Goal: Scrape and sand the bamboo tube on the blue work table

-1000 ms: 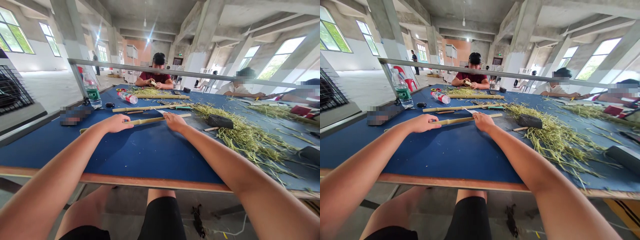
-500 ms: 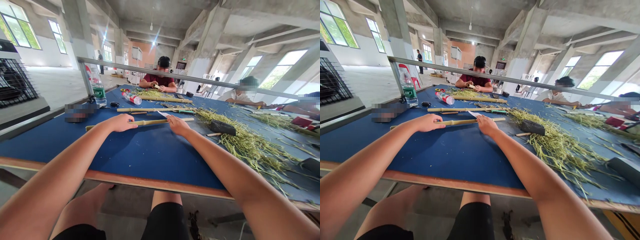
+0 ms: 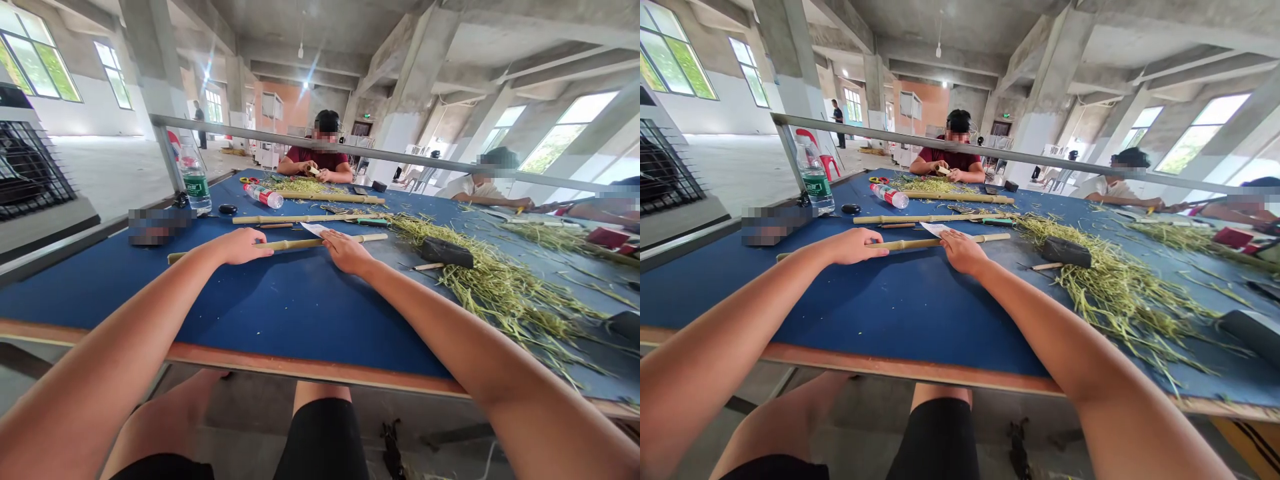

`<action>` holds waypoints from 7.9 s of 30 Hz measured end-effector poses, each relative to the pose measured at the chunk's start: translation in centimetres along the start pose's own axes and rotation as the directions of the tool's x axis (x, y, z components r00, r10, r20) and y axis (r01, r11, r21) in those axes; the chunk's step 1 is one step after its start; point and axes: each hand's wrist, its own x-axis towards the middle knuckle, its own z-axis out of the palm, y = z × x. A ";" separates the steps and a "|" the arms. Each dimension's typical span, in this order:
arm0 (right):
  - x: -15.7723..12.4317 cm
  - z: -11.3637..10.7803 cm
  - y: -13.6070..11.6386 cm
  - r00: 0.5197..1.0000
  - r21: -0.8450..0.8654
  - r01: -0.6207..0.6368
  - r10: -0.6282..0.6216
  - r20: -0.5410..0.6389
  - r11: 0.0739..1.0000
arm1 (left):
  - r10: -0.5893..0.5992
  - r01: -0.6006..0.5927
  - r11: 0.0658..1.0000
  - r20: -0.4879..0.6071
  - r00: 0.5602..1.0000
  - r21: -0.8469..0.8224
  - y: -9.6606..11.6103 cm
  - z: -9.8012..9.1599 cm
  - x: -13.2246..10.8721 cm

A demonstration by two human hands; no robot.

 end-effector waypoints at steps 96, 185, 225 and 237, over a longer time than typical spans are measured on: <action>0.0 -0.1 2.9 0.994 -0.078 -0.106 0.105 -0.019 0.991 | -0.024 0.026 0.999 0.039 0.999 -0.035 -0.1 -0.1 0.1; -0.2 -0.5 4.5 0.982 -0.084 -0.188 0.186 -0.039 0.979 | -0.024 0.024 1.000 0.010 1.000 -0.007 0.2 -0.1 -0.1; 0.0 -0.5 2.6 0.997 -0.015 -0.079 0.079 -0.012 0.997 | 0.002 -0.002 1.000 -0.010 1.000 -0.014 -0.4 0.3 0.3; -0.2 -0.2 2.5 0.992 -0.036 -0.127 0.128 0.014 0.991 | -0.022 0.022 1.000 -0.005 1.000 -0.007 -0.2 0.2 0.2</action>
